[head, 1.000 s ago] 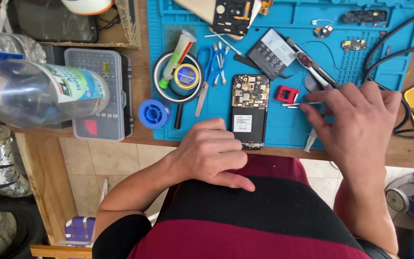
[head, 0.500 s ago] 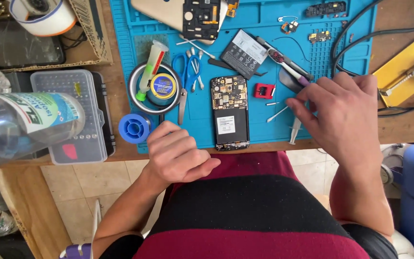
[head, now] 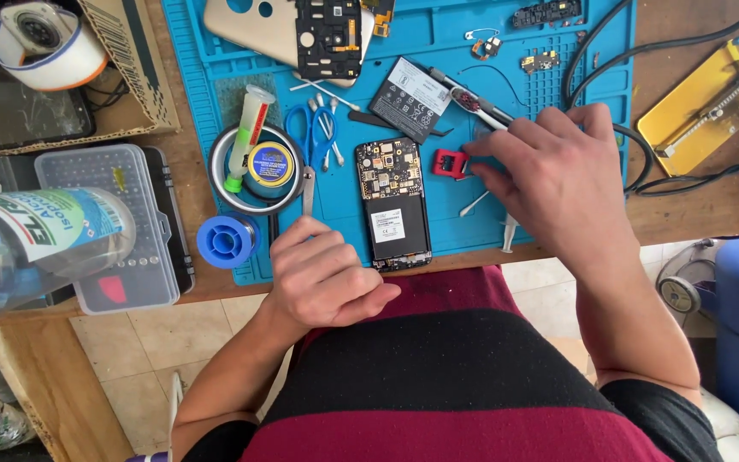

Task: Reassembling the internal components of a mobile phone using a screwdriver and tweezers on a repair mat.

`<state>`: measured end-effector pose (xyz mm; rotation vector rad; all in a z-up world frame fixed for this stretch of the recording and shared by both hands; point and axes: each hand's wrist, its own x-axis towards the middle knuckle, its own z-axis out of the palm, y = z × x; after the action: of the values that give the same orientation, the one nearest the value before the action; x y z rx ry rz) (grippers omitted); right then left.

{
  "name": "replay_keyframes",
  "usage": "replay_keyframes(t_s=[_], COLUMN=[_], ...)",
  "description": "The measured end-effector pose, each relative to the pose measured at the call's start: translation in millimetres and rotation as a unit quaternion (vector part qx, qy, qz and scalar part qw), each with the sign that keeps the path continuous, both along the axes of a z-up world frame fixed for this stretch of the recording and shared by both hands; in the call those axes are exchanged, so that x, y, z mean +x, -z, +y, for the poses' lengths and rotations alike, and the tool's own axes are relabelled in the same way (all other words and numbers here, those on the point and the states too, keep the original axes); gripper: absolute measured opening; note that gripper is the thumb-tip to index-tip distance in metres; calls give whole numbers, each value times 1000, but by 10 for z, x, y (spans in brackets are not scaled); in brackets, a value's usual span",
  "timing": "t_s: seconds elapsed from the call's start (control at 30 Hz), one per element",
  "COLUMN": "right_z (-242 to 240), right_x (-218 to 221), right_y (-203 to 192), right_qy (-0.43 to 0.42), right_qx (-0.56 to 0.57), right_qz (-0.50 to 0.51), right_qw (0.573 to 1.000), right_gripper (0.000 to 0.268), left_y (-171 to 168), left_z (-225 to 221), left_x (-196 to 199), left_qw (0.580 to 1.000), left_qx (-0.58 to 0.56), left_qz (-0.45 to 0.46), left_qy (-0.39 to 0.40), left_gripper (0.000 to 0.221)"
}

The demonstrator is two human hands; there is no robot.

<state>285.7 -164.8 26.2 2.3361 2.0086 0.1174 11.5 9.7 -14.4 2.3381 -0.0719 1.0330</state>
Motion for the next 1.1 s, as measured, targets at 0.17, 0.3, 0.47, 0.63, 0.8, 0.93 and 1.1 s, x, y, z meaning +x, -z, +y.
replay_keyframes(t_s=[0.17, 0.3, 0.47, 0.63, 0.8, 0.93, 1.1], right_z=[-20, 31, 83, -37, -144, -24, 65], right_x=[11, -2, 16, 73, 154, 122, 77], right_y=[2, -38, -20, -97, -119, -103, -62], right_qy=[-3, -15, -36, -16, 15, -17, -42], right_qx=[-14, -19, -6, -41, -26, -14, -4], right_qz=[-19, -28, -35, -36, -40, -28, -20], right_qw=[1000, 999, 999, 998, 999, 999, 999], right_gripper=[17, 19, 17, 13, 21, 22, 18], left_y=[-15, -28, -36, -48, -59, -23, -35], left_z=[-2, 0, -15, -35, -69, -123, -150], left_x=[2, 9, 32, 96, 167, 210, 263], left_qw=[1000, 1000, 1000, 1000, 1000, 1000, 999], left_qx=[-6, -5, -6, -8, -10, -8, -7], left_qz=[8, 13, 13, 4, -2, -4, -15], left_qy=[-2, -1, 5, 17, 26, 30, 36], left_gripper=[40, 38, 38, 39, 38, 38, 41])
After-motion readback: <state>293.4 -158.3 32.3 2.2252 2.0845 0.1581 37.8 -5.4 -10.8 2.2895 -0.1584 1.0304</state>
